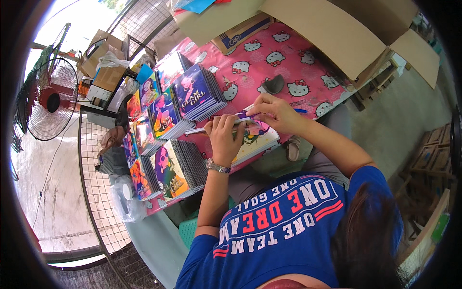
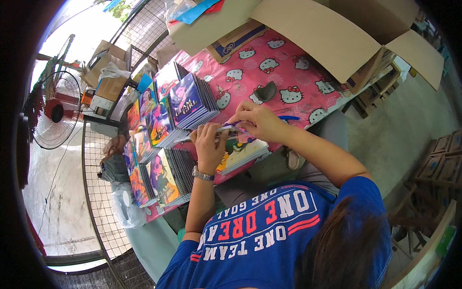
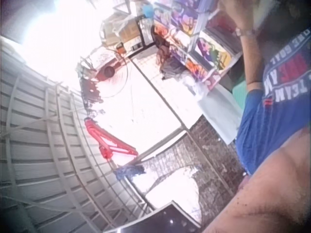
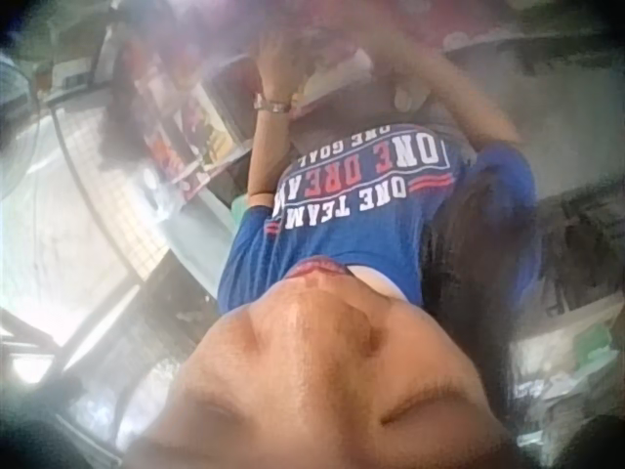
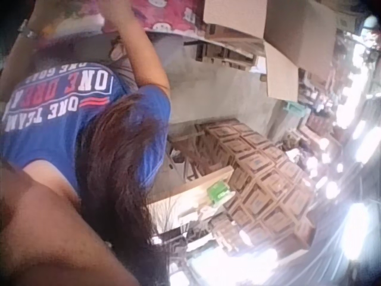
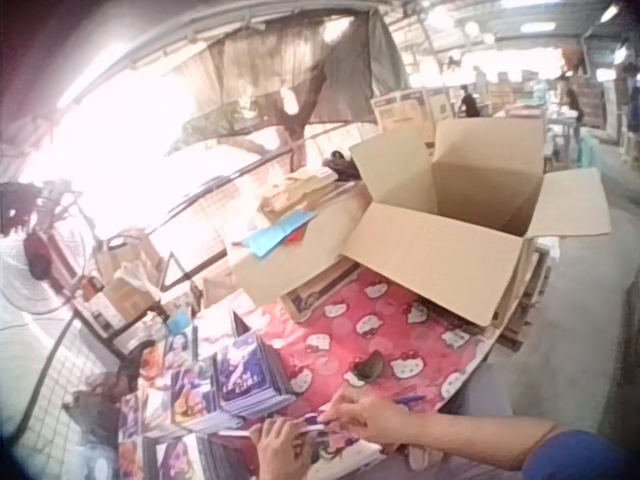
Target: The person threads a plastic spiral coil into the punched holes of a notebook cover and pages, then uses pliers to cut and crimp the ends of the coil.
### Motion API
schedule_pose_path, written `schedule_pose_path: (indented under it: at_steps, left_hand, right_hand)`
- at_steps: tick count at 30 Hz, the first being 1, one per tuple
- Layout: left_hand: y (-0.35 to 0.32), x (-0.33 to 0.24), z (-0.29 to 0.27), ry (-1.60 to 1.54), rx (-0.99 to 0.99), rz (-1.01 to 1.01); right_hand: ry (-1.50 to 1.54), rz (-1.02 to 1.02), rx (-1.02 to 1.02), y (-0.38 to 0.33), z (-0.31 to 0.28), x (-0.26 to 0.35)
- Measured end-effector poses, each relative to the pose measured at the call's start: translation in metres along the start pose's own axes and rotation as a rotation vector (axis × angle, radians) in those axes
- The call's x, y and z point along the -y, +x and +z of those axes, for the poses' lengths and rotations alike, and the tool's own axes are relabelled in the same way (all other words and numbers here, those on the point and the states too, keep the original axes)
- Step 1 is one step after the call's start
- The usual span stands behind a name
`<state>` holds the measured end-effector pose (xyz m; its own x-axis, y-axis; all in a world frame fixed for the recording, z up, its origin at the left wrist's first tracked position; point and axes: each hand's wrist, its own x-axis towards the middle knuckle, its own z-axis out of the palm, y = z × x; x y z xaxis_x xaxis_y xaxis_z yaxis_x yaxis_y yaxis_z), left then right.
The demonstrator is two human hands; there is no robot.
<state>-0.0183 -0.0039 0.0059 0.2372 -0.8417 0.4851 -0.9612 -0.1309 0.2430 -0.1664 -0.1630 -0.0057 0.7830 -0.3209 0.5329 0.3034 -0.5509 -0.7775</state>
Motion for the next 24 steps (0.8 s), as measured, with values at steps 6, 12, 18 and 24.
schedule_pose_path:
  at_steps: [6,12,18,24]
  left_hand:
    - [-0.002,-0.002,0.003,0.03,-0.035,0.005]
    - [0.007,-0.014,0.007,0.047,0.004,0.002]
    - [0.008,-0.023,0.015,0.083,0.02,0.079]
    - [-0.01,-0.012,0.001,0.011,0.012,0.053]
  right_hand:
    - [0.083,0.023,0.021,-0.005,-0.001,-0.004]
    - [-0.081,0.145,0.147,0.0,-0.009,-0.003]
    - [-0.162,0.398,0.209,0.006,-0.016,0.024]
    - [0.178,0.703,0.476,0.044,-0.019,0.032]
